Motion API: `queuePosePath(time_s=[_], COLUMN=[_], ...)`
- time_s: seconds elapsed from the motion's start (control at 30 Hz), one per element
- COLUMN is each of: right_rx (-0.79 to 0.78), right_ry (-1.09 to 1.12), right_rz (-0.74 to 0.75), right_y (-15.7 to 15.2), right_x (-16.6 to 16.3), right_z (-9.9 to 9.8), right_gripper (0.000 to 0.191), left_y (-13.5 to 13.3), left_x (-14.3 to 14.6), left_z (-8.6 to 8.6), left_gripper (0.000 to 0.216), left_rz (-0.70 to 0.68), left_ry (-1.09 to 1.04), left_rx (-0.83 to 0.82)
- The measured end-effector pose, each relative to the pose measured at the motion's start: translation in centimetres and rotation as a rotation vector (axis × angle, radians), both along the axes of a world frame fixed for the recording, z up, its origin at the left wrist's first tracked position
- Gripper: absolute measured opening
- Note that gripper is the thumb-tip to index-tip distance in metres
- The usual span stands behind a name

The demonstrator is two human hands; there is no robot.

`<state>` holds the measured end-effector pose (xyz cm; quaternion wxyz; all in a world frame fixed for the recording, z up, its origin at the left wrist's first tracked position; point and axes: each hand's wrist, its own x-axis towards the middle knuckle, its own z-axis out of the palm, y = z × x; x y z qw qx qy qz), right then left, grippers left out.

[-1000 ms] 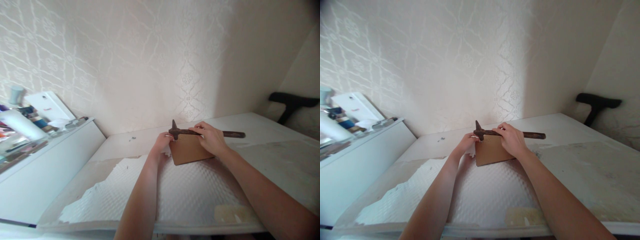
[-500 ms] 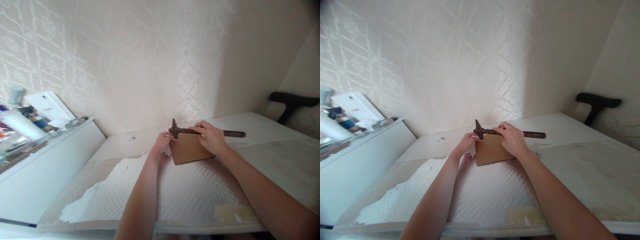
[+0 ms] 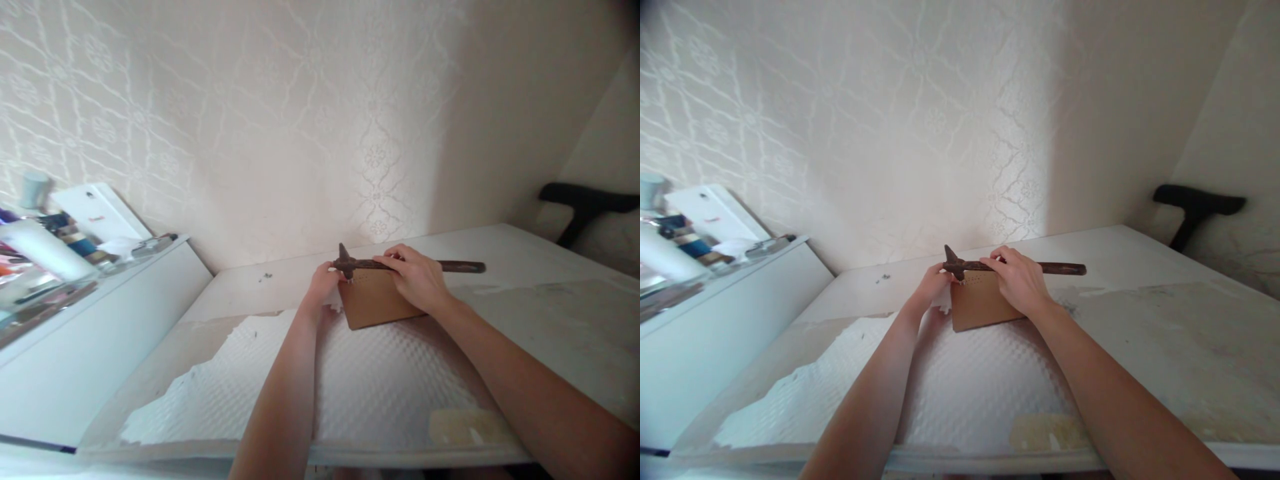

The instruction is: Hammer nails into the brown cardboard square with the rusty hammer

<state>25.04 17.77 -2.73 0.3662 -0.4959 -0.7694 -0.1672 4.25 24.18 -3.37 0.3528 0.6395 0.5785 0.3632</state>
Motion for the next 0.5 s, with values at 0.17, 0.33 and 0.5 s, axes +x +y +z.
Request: queuePosePath(time_s=[0.17,0.33,0.5], right_rx=[0.025,0.064,0.071], right_ry=[-0.024,-0.032,-0.035], right_rz=[-0.007,-0.006,-0.007], right_y=[0.03,0.15,0.25], right_x=[0.04,0.10,0.15], right_z=[-0.02,-0.17,-0.24], right_gripper=[0.040,0.039,0.039], left_y=[-0.15,-0.38,-0.46], left_x=[0.00,0.01,-0.02], left_z=[0.11,0.11,0.10], left_gripper=[0.035,0.034,0.029], left_rz=[-0.011,-0.004,0.033], left_ry=[-0.019,-0.029,0.015], left_rx=[0.005,0.016,0.037])
